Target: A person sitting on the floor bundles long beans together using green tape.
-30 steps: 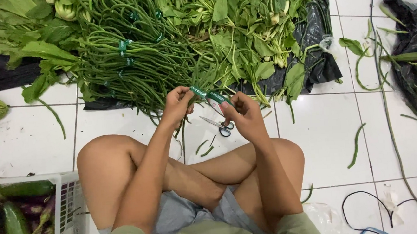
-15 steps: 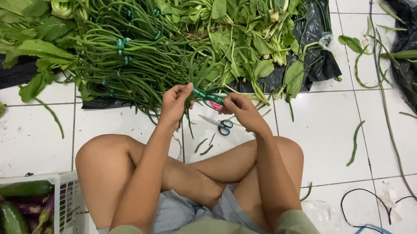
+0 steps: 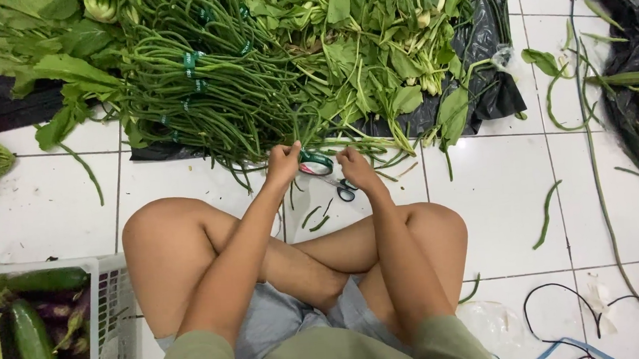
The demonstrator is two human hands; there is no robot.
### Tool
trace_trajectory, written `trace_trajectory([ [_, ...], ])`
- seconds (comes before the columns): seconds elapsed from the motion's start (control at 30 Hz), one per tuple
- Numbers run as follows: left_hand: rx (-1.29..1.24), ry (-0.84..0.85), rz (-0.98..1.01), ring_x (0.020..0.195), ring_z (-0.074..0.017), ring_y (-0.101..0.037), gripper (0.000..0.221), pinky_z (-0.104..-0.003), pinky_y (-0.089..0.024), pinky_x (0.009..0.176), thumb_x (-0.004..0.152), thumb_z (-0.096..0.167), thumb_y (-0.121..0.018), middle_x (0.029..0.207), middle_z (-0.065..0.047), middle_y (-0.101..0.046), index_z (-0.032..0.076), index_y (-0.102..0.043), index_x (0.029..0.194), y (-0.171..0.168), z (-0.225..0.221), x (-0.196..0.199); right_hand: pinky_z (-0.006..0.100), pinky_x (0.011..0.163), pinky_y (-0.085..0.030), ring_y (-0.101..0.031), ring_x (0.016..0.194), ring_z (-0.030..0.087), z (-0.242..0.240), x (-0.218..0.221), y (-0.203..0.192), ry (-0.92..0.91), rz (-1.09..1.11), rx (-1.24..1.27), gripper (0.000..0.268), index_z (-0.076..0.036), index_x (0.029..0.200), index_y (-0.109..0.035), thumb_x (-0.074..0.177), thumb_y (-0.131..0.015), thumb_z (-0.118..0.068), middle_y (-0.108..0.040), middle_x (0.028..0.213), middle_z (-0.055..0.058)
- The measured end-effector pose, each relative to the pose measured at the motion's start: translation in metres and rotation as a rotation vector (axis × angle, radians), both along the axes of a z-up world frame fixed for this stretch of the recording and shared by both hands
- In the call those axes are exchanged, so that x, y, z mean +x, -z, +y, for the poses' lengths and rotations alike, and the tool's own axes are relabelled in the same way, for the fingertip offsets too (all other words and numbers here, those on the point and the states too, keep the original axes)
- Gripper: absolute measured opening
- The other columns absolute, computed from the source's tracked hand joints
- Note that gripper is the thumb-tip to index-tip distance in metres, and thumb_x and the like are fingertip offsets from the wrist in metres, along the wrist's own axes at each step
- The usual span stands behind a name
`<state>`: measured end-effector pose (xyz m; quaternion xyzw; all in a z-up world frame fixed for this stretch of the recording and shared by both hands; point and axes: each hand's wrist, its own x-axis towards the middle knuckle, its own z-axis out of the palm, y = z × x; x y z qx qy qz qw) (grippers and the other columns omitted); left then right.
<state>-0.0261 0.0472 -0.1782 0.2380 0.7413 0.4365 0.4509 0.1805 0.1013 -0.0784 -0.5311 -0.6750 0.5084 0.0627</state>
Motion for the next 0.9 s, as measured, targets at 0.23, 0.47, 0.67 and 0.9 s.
trace_trajectory([
  [0.23, -0.016, -0.035, -0.038, 0.089, -0.0272, -0.074, 0.050, -0.046, -0.056, 0.084, 0.103, 0.041, -0.061, 0.104, -0.020, -0.067, -0.006, -0.063, 0.119, -0.018, -0.004, 0.001, 0.059, 0.089, -0.055, -0.066, 0.111, 0.046, -0.004, 0.018, 0.052, -0.370, -0.659, 0.241, 0.037, -0.005, 0.110, -0.072, 0.083, -0.081, -0.028, -0.066, 0.122, 0.025],
  [0.47, -0.029, -0.049, -0.086, 0.097, -0.0296, -0.068, 0.049, -0.046, -0.055, 0.084, 0.107, 0.043, -0.058, 0.108, -0.018, -0.064, -0.003, -0.061, 0.123, -0.024, -0.005, -0.001, 0.051, 0.080, -0.058, -0.069, 0.105, 0.039, -0.012, 0.017, 0.081, -0.367, -0.818, 0.474, 0.034, -0.004, 0.110, -0.077, 0.080, -0.081, -0.020, -0.067, 0.119, 0.019],
  [0.67, -0.031, -0.029, -0.121, 0.092, -0.0235, -0.062, 0.046, -0.042, -0.052, 0.079, 0.108, 0.042, -0.056, 0.103, -0.013, -0.059, -0.001, -0.058, 0.123, -0.033, -0.006, -0.001, 0.046, 0.073, -0.056, -0.073, 0.076, 0.036, -0.016, 0.033, -0.023, -0.191, -0.661, 0.284, 0.020, -0.004, 0.082, -0.076, 0.075, -0.085, -0.021, -0.071, 0.076, 0.015],
  [0.9, -0.001, -0.050, -0.151, 0.098, -0.0255, -0.060, 0.047, -0.042, -0.049, 0.082, 0.109, 0.040, -0.054, 0.105, -0.015, -0.058, -0.005, -0.057, 0.123, -0.040, -0.002, 0.008, 0.046, 0.077, -0.051, -0.072, 0.063, 0.031, -0.023, 0.055, -0.072, 0.155, -0.307, 0.104, 0.032, 0.002, 0.100, -0.072, 0.090, -0.071, -0.029, -0.072, 0.069, 0.016],
])
